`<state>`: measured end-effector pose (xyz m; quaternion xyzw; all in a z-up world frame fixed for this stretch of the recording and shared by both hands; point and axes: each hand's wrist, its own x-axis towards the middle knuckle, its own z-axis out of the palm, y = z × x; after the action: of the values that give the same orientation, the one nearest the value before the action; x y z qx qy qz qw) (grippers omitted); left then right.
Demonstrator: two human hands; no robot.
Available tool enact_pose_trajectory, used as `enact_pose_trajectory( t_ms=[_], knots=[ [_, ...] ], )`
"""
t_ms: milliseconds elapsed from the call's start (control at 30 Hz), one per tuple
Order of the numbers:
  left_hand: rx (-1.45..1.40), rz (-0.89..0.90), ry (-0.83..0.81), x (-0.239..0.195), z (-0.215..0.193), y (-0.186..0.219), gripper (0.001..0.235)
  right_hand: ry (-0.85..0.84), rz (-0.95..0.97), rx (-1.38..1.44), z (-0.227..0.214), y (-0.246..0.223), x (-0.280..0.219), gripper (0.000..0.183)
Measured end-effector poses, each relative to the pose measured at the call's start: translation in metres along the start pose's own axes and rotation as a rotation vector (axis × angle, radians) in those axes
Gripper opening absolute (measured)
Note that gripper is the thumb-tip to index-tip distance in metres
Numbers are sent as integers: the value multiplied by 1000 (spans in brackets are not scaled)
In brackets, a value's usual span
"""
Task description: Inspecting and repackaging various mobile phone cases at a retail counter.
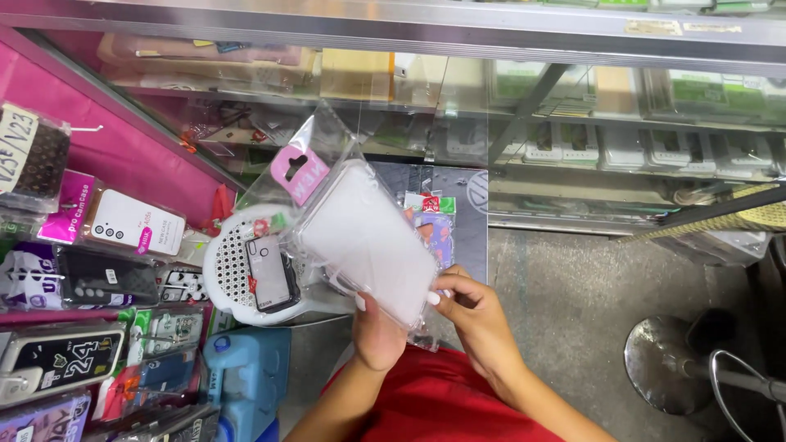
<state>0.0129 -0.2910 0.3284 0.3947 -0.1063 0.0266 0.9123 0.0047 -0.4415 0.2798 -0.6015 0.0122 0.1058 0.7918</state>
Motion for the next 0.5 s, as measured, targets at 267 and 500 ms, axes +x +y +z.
enact_pose_trajectory(
  t_ms=[267, 500],
  knots=[
    [-49, 14, 59, -3, 1, -1, 115, -29, 78, 287, 2, 2, -3, 17],
    [-45, 0, 62, -11, -1, -1, 117, -23, 202, 291, 0, -4, -6, 17]
  ],
)
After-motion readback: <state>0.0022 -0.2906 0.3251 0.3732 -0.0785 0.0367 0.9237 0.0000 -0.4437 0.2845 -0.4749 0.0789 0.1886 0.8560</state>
